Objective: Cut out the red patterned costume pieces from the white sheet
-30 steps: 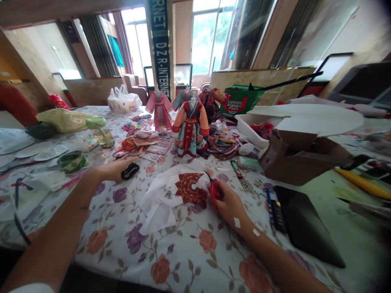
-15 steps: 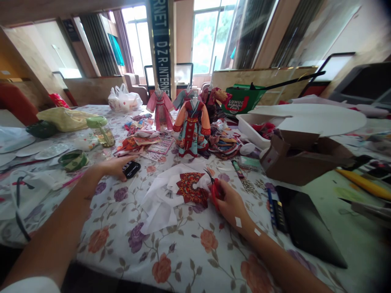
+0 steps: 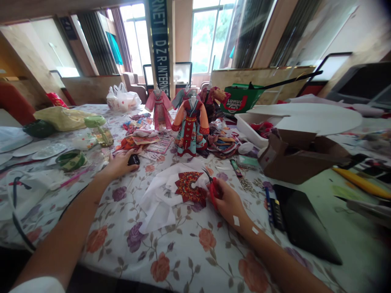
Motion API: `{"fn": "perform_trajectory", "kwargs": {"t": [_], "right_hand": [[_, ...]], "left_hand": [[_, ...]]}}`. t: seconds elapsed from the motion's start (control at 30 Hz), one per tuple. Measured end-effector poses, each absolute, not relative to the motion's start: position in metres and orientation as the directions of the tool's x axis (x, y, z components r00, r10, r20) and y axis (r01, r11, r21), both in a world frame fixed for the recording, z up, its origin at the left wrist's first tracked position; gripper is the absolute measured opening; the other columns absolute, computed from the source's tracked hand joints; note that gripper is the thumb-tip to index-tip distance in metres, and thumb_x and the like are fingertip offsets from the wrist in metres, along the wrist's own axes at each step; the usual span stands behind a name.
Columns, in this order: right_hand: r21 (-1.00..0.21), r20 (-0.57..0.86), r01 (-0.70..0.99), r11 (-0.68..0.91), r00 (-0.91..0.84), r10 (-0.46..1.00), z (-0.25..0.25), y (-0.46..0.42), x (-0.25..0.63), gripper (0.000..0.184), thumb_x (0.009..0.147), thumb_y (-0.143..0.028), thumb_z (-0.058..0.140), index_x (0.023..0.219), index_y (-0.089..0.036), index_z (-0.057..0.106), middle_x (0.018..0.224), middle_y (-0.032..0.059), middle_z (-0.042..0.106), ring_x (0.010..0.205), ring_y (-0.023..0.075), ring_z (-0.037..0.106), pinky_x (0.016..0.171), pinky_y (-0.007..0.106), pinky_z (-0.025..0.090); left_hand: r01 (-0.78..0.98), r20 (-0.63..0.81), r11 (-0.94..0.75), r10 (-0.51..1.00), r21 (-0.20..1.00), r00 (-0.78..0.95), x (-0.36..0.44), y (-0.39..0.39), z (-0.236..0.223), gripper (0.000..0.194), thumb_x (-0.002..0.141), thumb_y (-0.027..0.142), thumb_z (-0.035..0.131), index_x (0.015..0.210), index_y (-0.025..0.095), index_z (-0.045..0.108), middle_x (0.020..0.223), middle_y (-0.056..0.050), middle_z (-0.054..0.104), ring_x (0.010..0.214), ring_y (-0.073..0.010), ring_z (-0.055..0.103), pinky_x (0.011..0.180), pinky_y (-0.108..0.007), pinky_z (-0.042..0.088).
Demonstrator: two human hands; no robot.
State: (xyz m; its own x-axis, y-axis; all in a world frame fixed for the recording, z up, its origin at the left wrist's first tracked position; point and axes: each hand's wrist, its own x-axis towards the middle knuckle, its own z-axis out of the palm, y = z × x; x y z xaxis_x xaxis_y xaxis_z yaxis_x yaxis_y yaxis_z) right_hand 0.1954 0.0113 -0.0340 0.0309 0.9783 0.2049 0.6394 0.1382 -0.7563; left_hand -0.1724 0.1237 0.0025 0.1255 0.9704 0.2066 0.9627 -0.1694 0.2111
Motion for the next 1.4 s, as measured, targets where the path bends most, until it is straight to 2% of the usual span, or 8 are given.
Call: {"fn": "perform_trajectory", "kwargs": {"t": [0.1,0.23,0.4,0.63,0.93,1.23,1.33,1.4], "right_hand": [[-0.764,0.203,0.63,0.139,0.031,0.979,-0.034,0.011,0.195,0.013,0.071,-0.03,0.055,0.08,-0.021,0.053,0.07,0.002,0.062,0.062,0.019,0.056,0.059,0.028,0.042],[-0.777,0.203,0.613,0.143,0.029,0.979,-0.035,0.011,0.196,0.015,0.071,-0.031,0.058,0.081,-0.02,0.054,0.069,0.001,0.061,0.061,0.0178,0.054,0.058,0.027,0.041],[-0.807,0.204,0.567,0.166,0.004,0.979,-0.031,0.008,0.194,0.014,0.072,-0.032,0.062,0.074,-0.02,0.056,0.06,-0.0025,0.053,0.056,0.0149,0.045,0.054,0.026,0.036],[-0.914,0.17,0.369,0.168,-0.026,0.985,-0.026,0.006,0.191,0.019,0.069,-0.032,0.066,0.071,-0.02,0.051,0.06,-0.0041,0.051,0.054,0.0125,0.046,0.05,0.023,0.039],[-0.951,0.204,0.253,0.181,0.069,0.977,-0.017,0.001,0.191,0.025,0.072,-0.037,0.069,0.076,-0.02,0.051,0.063,-0.0039,0.05,0.052,0.0114,0.046,0.048,0.023,0.039],[-0.929,0.271,0.28,0.244,0.062,0.961,-0.019,-0.001,0.192,0.023,0.073,-0.035,0.069,0.076,-0.02,0.053,0.065,-0.0019,0.052,0.055,0.0126,0.048,0.05,0.023,0.041],[-0.909,0.296,0.325,0.261,0.062,0.953,-0.023,-0.002,0.192,0.021,0.073,-0.034,0.069,0.077,-0.02,0.054,0.067,-0.0013,0.054,0.058,0.0135,0.05,0.053,0.024,0.043],[-0.889,0.313,0.375,0.264,0.074,0.947,-0.027,-0.002,0.191,0.019,0.073,-0.032,0.068,0.075,-0.02,0.053,0.066,-0.0014,0.054,0.058,0.0138,0.05,0.055,0.025,0.043]], "left_hand": [[0.934,0.287,-0.19,0.953,0.302,0.101,-0.142,0.111,0.008,0.052,0.078,0.041,0.055,0.121,0.013,0.056,0.125,-0.02,0.059,0.121,-0.0379,0.048,0.1,-0.051,0.032],[0.845,0.231,-0.234,0.964,0.481,0.135,-0.092,0.076,0.017,0.04,0.09,0.046,0.035,0.088,0.018,0.063,0.072,-0.007,0.071,0.066,-0.0209,0.067,0.067,-0.031,0.049],[0.603,-0.169,-0.105,0.909,0.791,0.38,-0.063,0.044,0.013,0.026,0.072,0.046,0.065,0.077,0.022,0.057,0.053,0.001,0.066,0.042,-0.0158,0.059,0.042,-0.023,0.038],[0.378,0.022,-0.104,0.976,0.92,0.216,-0.052,0.065,-0.017,0.032,0.059,0.024,0.073,0.09,0.02,0.064,0.07,0.002,0.064,0.064,-0.0148,0.06,0.06,-0.025,0.044],[-0.012,0.102,-0.103,0.995,0.995,-0.003,-0.05,0.072,0.016,0.031,0.062,0.033,0.078,0.083,0.016,0.063,0.073,0.0,0.065,0.067,-0.0121,0.06,0.066,-0.024,0.047],[-0.26,-0.162,0.233,0.95,0.937,0.266,-0.034,0.057,0.002,0.042,0.07,0.029,0.075,0.105,0.021,0.053,0.086,-0.004,0.066,0.076,-0.0174,0.067,0.07,-0.034,0.055],[-0.197,-0.167,0.236,0.936,0.952,0.31,-0.028,0.051,-0.003,0.072,0.058,0.016,0.081,0.121,0.024,0.049,0.087,-0.001,0.064,0.073,-0.0159,0.066,0.068,-0.03,0.054],[-0.078,-0.147,0.175,0.949,0.981,0.278,-0.028,0.051,-0.005,0.066,0.059,0.017,0.08,0.119,0.02,0.052,0.08,0.0,0.062,0.067,-0.0145,0.065,0.065,-0.029,0.053]]}}
